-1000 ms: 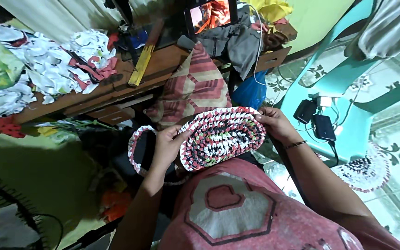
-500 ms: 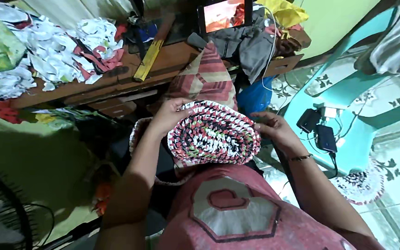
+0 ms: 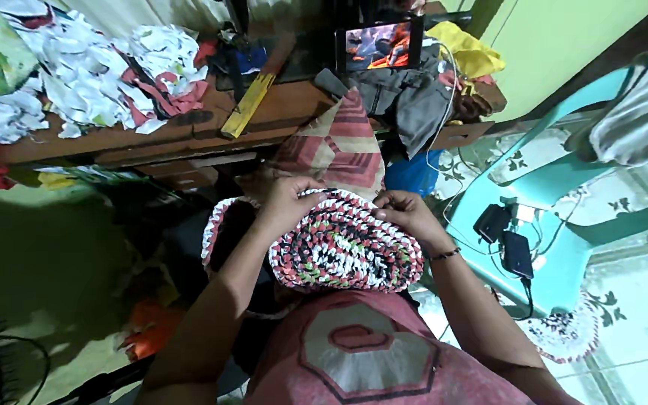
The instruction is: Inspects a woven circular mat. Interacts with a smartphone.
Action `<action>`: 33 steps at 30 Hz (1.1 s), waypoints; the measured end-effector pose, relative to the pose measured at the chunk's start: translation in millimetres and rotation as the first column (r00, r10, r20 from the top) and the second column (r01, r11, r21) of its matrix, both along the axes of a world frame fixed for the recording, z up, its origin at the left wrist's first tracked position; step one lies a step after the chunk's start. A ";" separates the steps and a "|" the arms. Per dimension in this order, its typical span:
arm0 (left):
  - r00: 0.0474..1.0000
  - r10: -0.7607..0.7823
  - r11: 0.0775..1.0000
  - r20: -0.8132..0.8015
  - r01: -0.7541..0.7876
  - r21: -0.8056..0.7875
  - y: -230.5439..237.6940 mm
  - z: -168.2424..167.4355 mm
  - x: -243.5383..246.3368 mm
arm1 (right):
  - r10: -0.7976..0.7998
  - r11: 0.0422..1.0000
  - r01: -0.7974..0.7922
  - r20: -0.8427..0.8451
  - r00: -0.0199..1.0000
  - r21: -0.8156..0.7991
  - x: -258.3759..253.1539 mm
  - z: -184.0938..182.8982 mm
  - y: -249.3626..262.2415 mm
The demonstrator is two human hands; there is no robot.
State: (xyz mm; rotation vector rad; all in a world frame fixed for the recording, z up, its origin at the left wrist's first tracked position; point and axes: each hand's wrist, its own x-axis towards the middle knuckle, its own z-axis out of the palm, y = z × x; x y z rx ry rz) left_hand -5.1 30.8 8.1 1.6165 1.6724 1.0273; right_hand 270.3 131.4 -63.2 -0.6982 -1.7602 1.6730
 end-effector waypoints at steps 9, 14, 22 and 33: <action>0.855 -0.077 0.874 -0.512 0.305 0.379 81.0 61.4 -2.4 | 0.214 0.964 -0.235 -0.163 0.963 -0.121 -1.5 -15.7 31.8; 0.742 -0.130 0.889 -0.657 0.381 0.255 166.6 73.3 -25.1 | 0.238 0.938 -0.291 -0.263 0.935 -0.187 1.3 -27.9 40.2; 0.722 -0.153 0.893 -0.674 0.393 0.218 243.3 69.4 -33.8 | 0.223 0.927 -0.294 -0.288 0.931 -0.232 0.8 -30.8 41.4; 0.754 -0.158 0.856 -0.637 0.426 0.293 271.6 51.0 -47.1 | 0.197 0.931 -0.269 -0.280 0.940 -0.248 1.6 -31.7 39.3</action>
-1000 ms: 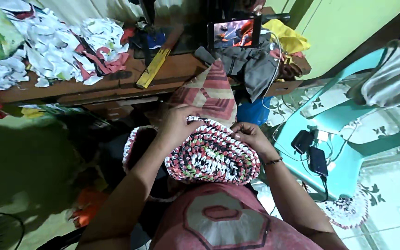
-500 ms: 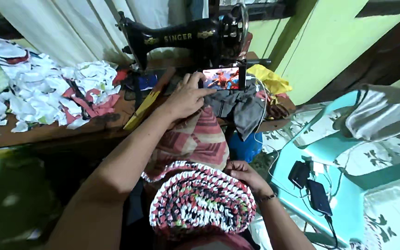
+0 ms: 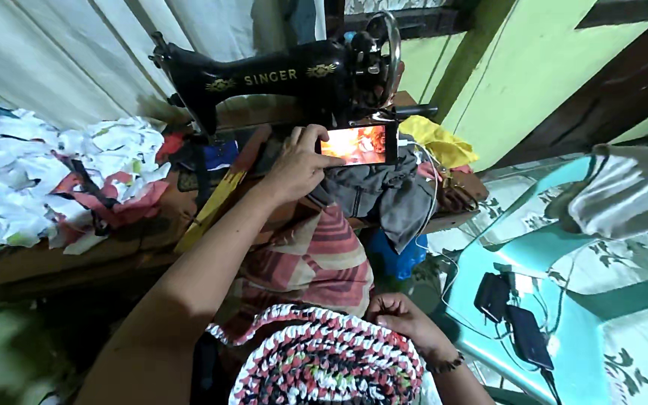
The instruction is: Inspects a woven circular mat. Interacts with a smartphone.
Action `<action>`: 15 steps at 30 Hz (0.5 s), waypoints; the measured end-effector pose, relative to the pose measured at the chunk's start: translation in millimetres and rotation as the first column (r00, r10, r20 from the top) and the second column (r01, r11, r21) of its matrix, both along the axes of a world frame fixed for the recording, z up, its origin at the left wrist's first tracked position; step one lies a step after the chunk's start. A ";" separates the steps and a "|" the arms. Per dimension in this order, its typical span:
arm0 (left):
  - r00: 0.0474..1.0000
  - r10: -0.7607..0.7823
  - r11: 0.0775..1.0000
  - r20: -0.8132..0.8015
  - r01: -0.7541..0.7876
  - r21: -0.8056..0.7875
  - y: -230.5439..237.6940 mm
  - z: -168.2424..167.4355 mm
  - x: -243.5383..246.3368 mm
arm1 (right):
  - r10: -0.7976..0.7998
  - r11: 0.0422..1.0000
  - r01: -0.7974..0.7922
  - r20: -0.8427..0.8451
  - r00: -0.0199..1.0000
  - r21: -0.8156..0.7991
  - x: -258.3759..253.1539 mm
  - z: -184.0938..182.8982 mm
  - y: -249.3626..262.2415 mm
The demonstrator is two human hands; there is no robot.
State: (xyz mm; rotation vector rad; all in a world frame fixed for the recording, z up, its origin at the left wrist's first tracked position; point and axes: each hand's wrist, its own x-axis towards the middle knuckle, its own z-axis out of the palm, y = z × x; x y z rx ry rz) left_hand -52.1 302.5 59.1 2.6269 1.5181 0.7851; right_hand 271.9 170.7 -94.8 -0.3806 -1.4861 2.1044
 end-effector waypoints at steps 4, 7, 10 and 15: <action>0.999 -0.037 0.999 0.011 0.036 0.037 4.8 -6.2 -0.5 | -0.003 1.000 0.003 0.000 1.000 0.015 0.3 0.3 0.1; 1.000 -0.017 0.999 0.002 0.016 0.036 7.1 -9.0 0.1 | -0.010 1.000 0.010 -0.006 1.000 0.008 0.1 -0.4 -0.5; 0.997 0.080 0.992 0.013 -0.081 0.096 7.8 -10.9 3.4 | -0.013 1.000 0.013 -0.014 1.000 -0.006 0.1 -0.7 -1.0; 0.963 0.263 0.930 0.056 -0.268 0.250 6.0 -14.0 5.9 | -0.017 1.000 0.017 -0.002 1.000 0.000 0.4 -1.7 -0.8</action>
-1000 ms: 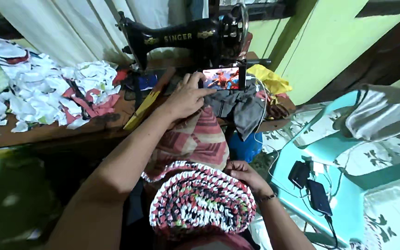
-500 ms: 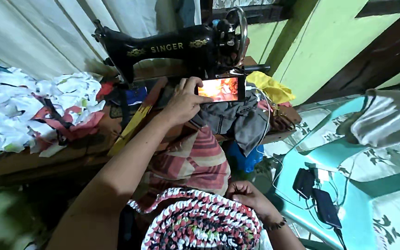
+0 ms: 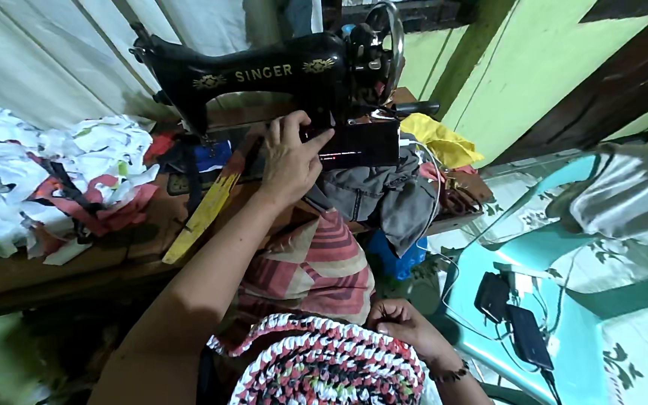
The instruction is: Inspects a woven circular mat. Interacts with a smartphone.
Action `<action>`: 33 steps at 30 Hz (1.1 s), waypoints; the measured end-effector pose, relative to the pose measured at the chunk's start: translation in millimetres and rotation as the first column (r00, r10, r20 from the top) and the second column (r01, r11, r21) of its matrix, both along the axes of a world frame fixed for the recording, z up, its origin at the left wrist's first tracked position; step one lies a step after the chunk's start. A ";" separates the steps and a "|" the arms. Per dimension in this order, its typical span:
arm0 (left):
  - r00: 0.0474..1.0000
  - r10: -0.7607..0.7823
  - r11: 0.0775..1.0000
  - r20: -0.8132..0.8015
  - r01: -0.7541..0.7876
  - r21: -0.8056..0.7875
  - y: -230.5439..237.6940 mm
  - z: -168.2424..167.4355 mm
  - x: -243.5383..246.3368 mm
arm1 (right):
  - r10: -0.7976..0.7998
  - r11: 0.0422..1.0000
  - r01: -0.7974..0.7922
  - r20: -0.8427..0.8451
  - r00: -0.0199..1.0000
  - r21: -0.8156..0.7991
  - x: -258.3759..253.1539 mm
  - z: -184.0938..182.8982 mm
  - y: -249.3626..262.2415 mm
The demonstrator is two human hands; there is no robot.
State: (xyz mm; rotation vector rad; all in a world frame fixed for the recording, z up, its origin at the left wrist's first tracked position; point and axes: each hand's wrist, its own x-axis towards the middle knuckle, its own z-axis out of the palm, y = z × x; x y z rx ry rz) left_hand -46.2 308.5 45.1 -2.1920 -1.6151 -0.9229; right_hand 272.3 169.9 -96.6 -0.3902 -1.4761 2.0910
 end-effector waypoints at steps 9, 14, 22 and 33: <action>0.997 -0.035 0.996 0.070 0.029 0.084 -4.3 -4.4 -5.7 | -0.017 1.000 0.017 0.012 1.000 0.018 0.1 -0.1 -0.3; 0.995 -0.079 0.991 0.063 0.071 0.111 -5.4 -6.3 -4.2 | -0.019 0.999 0.018 0.008 1.000 0.027 0.0 0.2 -0.5; 0.997 -0.070 0.997 -0.027 0.071 0.037 -6.8 -8.4 2.5 | -0.050 0.998 0.049 0.029 0.998 0.045 -0.5 0.9 -2.0; 0.981 -0.193 0.981 0.007 0.193 0.014 -7.5 -8.4 1.5 | -0.037 0.998 0.036 0.017 0.999 0.044 -0.6 0.0 -1.4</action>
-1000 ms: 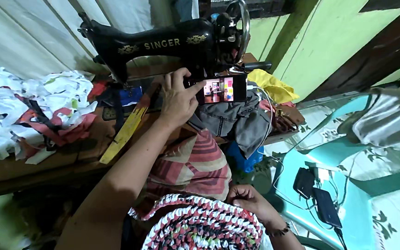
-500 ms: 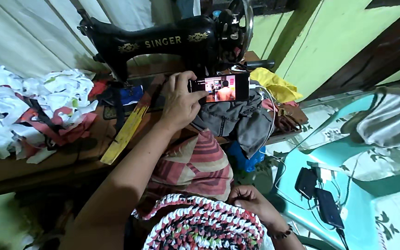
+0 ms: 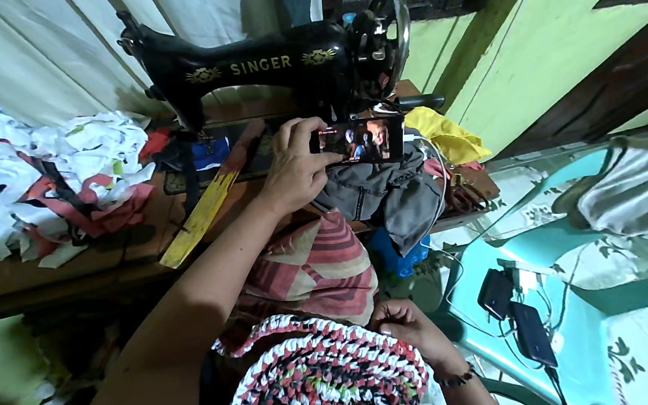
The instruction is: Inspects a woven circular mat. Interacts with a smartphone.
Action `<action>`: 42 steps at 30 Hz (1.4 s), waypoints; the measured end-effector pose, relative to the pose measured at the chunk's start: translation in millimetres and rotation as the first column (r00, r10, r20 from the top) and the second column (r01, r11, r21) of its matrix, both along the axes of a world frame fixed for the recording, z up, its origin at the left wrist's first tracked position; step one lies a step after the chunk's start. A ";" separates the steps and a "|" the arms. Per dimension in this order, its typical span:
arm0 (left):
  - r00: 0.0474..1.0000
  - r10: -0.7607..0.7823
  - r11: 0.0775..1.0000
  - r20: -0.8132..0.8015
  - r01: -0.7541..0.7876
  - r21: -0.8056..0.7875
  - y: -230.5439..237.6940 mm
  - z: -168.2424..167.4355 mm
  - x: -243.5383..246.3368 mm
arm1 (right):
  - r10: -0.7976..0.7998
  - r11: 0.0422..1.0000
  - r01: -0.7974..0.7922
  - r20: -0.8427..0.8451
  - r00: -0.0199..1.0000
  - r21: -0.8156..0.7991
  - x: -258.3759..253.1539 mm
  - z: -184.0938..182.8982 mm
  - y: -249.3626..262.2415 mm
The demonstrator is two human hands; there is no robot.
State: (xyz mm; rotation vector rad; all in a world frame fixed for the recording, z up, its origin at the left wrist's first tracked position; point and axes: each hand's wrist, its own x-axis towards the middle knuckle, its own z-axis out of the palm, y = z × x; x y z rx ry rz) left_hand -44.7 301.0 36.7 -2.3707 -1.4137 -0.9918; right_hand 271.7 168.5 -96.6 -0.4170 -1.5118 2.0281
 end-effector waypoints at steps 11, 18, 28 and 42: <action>0.990 0.083 0.996 -0.114 -0.087 -0.032 1.0 -1.9 1.7 | -0.003 1.000 0.003 -0.009 1.000 -0.016 0.1 0.8 -0.6; 0.995 0.083 0.997 -0.047 -0.083 0.003 -0.4 0.5 0.6 | -0.010 1.000 0.010 0.007 1.000 -0.008 0.3 1.7 -0.8; 0.996 0.080 0.997 -0.047 -0.080 0.000 -1.4 1.4 1.3 | -0.005 1.000 0.005 -0.017 1.000 -0.017 0.3 -0.3 -0.3; 0.983 0.101 0.994 0.152 -0.107 0.032 -0.5 4.1 -10.2 | 0.001 1.000 -0.002 -0.029 1.000 -0.022 0.2 -1.6 -0.4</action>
